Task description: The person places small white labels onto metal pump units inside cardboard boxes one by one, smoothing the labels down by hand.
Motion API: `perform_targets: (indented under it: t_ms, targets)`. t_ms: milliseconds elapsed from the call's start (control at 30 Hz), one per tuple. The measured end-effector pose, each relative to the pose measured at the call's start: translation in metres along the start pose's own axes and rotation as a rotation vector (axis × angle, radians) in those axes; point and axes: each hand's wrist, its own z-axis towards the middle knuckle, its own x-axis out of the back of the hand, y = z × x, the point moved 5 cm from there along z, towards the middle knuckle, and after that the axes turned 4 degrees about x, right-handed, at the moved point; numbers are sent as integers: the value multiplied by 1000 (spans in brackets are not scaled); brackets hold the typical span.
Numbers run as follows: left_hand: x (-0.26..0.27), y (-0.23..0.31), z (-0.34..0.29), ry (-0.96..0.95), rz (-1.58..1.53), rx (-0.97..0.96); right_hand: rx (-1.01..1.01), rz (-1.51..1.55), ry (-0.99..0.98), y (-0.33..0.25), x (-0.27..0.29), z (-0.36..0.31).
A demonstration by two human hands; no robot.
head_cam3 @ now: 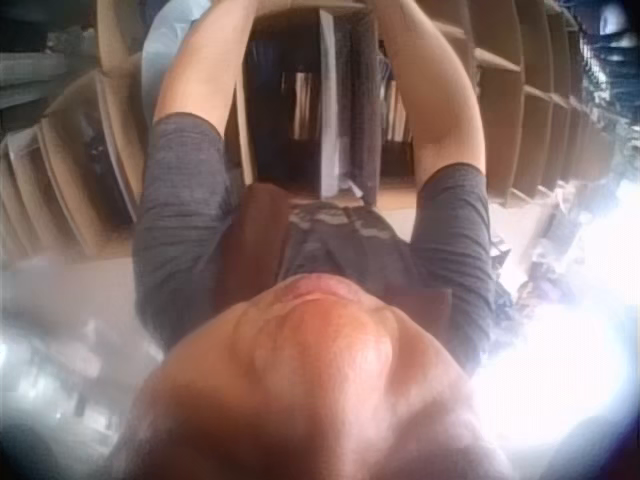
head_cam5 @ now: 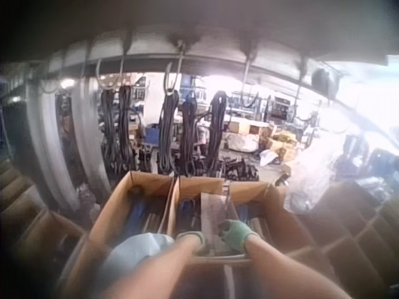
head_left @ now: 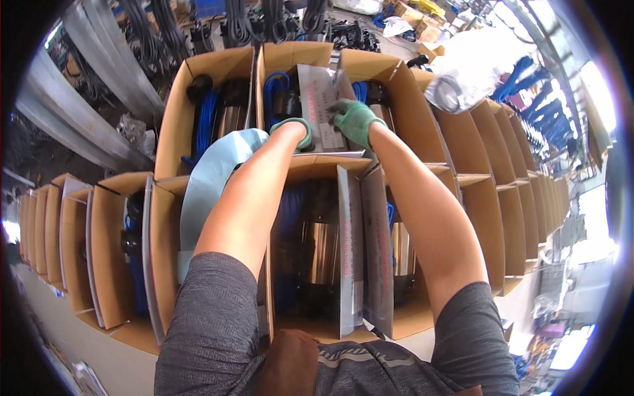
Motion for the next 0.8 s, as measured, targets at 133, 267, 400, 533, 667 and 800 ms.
perform_targets:
  t_ms: [133,267,400,533,667,800]
  targets:
    - [-9,-25,-123,35,-2533,1568,106,502,296,-33,77,-85]
    - [8,-60,-248,105,-2442,1626,83,767,399,-37,116,-182]
    - [68,-85,-357,747,-2537,2065,35,861,414,-39,130,-243]
    - [166,-123,-403,1603,-2174,1946,159,966,426,-64,130,-269]
    - [251,-139,-386,1559,-2030,2360,384,1164,436,-96,117,-288]
    - [317,-161,-347,1851,-1789,2543,411,1028,414,-112,97,-315]
